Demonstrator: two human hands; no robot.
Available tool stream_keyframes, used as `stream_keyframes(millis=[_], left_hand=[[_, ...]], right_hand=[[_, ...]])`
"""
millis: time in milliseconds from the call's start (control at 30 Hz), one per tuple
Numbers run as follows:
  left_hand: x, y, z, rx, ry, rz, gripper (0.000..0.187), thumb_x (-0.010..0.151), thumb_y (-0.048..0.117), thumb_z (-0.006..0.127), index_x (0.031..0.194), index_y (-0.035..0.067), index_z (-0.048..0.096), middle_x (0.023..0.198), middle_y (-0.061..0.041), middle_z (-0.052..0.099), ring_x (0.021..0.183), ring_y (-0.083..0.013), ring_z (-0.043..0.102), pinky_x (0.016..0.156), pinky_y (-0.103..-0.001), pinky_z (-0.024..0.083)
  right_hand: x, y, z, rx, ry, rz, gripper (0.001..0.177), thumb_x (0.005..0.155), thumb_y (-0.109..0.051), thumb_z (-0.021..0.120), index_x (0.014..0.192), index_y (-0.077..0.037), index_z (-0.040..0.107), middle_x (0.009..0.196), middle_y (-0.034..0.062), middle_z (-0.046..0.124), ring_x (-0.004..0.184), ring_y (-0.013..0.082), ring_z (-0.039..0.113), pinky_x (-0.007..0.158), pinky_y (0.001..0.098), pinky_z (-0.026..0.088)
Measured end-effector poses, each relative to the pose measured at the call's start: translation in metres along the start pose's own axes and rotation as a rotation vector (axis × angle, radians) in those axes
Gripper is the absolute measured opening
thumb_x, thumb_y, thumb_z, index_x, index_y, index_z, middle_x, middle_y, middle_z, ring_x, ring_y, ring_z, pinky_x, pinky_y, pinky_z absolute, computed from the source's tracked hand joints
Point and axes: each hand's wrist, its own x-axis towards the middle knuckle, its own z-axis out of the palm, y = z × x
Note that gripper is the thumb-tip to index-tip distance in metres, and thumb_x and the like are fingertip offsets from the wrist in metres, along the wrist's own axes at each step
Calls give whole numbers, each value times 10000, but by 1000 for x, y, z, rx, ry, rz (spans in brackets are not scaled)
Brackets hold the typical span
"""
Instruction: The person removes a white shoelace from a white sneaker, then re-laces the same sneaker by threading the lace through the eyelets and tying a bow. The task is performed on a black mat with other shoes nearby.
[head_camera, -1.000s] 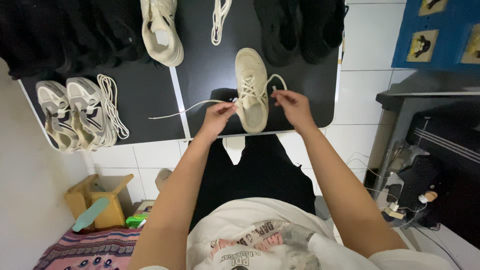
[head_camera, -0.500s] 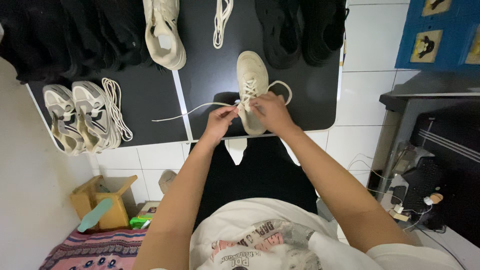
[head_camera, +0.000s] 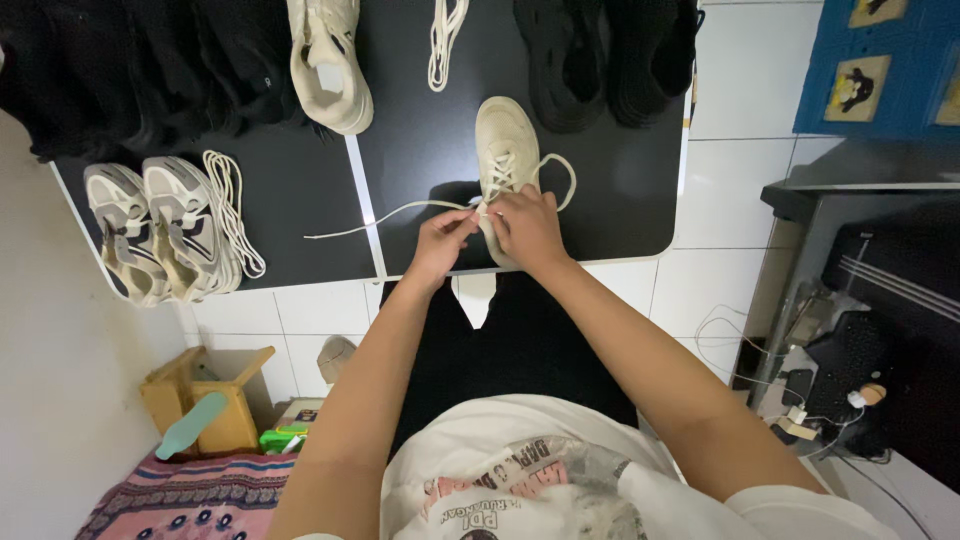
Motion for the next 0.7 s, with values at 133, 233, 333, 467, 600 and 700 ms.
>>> stream_keyframes(millis=[133, 233, 333, 467, 600, 700], left_hand=[[-2, 5, 2, -44, -9, -9, 292, 918, 255, 755, 1125, 51, 767, 1036, -42, 765, 936, -127, 685, 756, -295, 523], [-4, 5, 0, -119, -8, -128, 281, 947, 282, 704, 1134, 77, 751, 1063, -35, 762, 999, -123, 712, 793, -302, 560], [3, 4, -2, -43, -27, -110, 271, 955, 244, 721, 1158, 67, 751, 1083, -55, 756, 1016, -153, 697, 808, -324, 560], [5, -7, -4, -38, -73, -49, 272, 944, 198, 744, 1184, 70, 756, 1115, -47, 756, 1037, -169, 684, 815, -329, 545], [7, -8, -5, -89, -54, -90, 259, 923, 216, 727, 1159, 113, 748, 1101, -6, 750, 1050, -137, 698, 816, -312, 562], [5, -11, -3, -139, -27, -79, 258, 913, 215, 740, 1149, 112, 751, 1084, 5, 753, 1032, -121, 695, 798, -299, 553]], right_hand=[[-1, -4, 3, -28, 3, 52, 46, 877, -138, 703, 834, -153, 709, 927, 6, 719, 924, 246, 598, 810, 423, 362], [-7, -7, 6, -31, 53, 26, 34, 874, -148, 699, 848, -127, 693, 931, 28, 708, 928, 251, 596, 831, 433, 362], [-6, -8, 8, -112, 95, -87, 22, 932, -109, 665, 927, -92, 678, 960, 68, 680, 973, 259, 594, 887, 434, 374], [-6, -9, 13, 8, 26, 134, 58, 925, -118, 675, 866, -116, 673, 910, 48, 692, 932, 265, 598, 868, 442, 362], [-1, -11, 12, 46, 88, 106, 17, 888, -123, 674, 874, -127, 682, 918, 28, 708, 931, 257, 608, 850, 457, 339], [-3, -10, 8, 6, 79, 27, 15, 895, -129, 680, 894, -137, 692, 923, 26, 705, 941, 252, 610, 875, 475, 329]])
